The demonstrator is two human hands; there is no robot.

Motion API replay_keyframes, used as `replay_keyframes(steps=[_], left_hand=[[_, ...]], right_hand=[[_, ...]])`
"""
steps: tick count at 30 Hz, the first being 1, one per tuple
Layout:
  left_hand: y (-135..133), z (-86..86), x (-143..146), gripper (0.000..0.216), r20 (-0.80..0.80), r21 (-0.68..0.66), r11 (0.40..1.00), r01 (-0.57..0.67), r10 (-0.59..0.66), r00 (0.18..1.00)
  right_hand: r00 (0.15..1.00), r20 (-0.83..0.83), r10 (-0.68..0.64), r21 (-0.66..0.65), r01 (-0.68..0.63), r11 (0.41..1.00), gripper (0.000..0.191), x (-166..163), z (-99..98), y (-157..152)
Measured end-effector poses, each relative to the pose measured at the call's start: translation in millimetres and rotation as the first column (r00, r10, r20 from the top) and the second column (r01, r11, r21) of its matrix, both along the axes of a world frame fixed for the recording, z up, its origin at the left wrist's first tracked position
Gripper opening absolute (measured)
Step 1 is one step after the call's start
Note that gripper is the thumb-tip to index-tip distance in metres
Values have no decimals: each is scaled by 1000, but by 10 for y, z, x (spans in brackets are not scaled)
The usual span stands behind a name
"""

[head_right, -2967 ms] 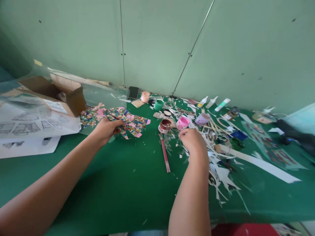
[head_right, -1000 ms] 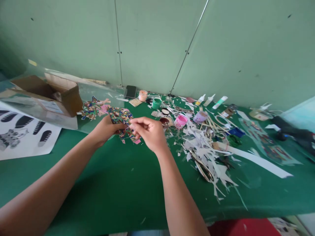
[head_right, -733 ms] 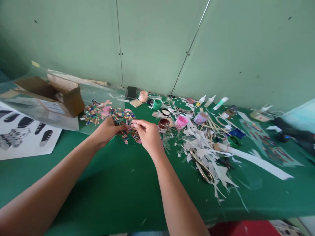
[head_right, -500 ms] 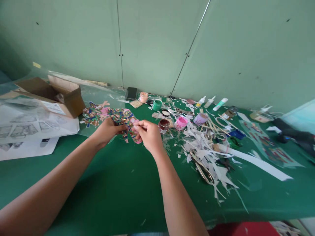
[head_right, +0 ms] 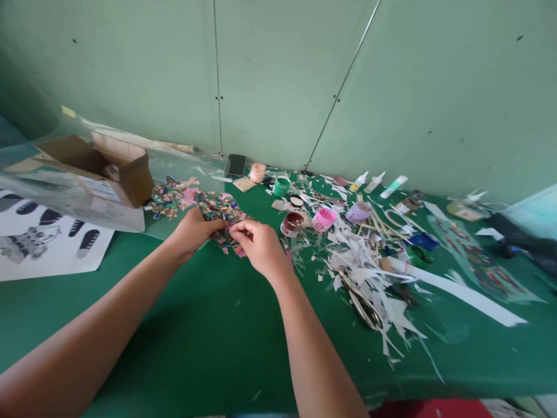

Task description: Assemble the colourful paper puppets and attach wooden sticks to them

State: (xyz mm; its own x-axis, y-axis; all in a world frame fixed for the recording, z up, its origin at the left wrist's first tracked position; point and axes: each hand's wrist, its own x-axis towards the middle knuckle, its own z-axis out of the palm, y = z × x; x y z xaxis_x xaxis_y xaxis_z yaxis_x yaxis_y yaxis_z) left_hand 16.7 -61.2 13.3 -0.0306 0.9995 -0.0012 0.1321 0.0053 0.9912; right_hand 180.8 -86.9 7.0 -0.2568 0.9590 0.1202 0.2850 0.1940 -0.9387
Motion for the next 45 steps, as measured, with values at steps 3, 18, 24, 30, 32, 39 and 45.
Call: replay_keyframes(steps=[3,18,24,30,32,39,45], left_hand=[[-1,8,1,18,28,-18,1000,19,-18,999],[-39,30,23,23,67,-40,993,107,-104,992],[-21,9,14,27,44,-54,993,109,-107,993],[-23,-22,20,23,-43,-27,998,64,-65,997],[-34,-25,32,22,-72,-25,999,32,-33,997],[-36,-33,51,18,-159,-18,1000,-10,7,987],[-25,-63,66,24,-316,1,990,-140,133,939]], right_hand=[[994,-22,-108,71,109,992,19,-5,-56,41],[976,12,-219,201,212,956,13,-24,-145,135],[970,29,-242,230,229,946,13,-28,-120,118],[958,83,-274,309,237,921,12,-57,-134,101],[948,115,-297,349,242,905,12,-77,-142,88],[913,149,-380,409,293,864,14,-127,-155,58],[909,156,-387,393,302,869,13,-151,-161,45]])
